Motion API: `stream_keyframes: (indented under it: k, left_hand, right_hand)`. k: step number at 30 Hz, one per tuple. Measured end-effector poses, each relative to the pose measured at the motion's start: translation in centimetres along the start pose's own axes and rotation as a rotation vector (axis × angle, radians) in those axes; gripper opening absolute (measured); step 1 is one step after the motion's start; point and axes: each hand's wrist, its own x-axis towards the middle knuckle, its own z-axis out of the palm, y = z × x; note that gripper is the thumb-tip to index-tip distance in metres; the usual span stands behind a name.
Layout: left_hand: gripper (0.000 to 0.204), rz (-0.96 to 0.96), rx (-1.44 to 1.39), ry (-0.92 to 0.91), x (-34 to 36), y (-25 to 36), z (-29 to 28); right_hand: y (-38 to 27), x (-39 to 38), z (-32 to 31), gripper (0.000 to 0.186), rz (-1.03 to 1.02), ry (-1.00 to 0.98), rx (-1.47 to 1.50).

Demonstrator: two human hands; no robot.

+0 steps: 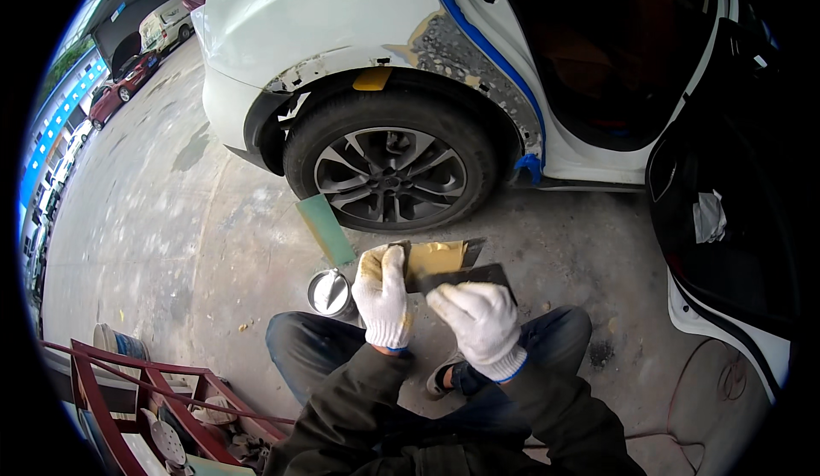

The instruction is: The person prepares and applies body filler to a damaged area on a white car's front wheel arch. They mix the filler with a hardener on a metal sheet, then use a spreader to apply and smooth the compound over the sanded surface.

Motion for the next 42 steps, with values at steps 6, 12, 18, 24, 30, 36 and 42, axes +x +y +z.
stream_keyframes:
  k: [6, 12, 18, 24, 30, 36, 42]
  left_hand:
    - [0.015, 0.011, 0.031, -0.004, -0.3, -0.3, -0.6]
    - [0.013, -0.006, -0.022, 0.042, 0.1, -0.9, -0.6]
    - [0.015, 0.045, -0.013, -0.024, -0.9, 0.6, -0.1]
    - [0.016, 0.004, 0.000, 0.093, 0.7, -1.4, -1.4]
    - [0.013, -0.086, -0.074, -0.216, -0.2, -0.8, -1.4]
    - [0.013, -0.036, -0.079, -0.117, 0.4, 0.2, -1.5]
    - [0.015, -0.029, -0.090, 0.002, 0.3, -0.8, -1.5]
  right_hand:
    - [0.7, 2.2, -1.1, 0.035, -0.023, 0.113, 0.032]
    - [0.0, -0.2, 0.5, 0.027, -0.075, -0.025, 0.069]
    - [1.4, 1.5, 1.0, 0.030, -0.085, 0.172, 0.040]
    - [1.4, -0.1, 0.0, 0.026, -0.089, 0.076, 0.097]
    - [4.4, 4.2, -3.7, 0.026, 0.478, -0.026, 1.009]
    - [5.9, 2.2, -3.3, 0.025, 0.613, -0.290, 1.000]
    - [3.4, 2.6, -2.2, 0.026, 0.028, 0.077, 0.006]
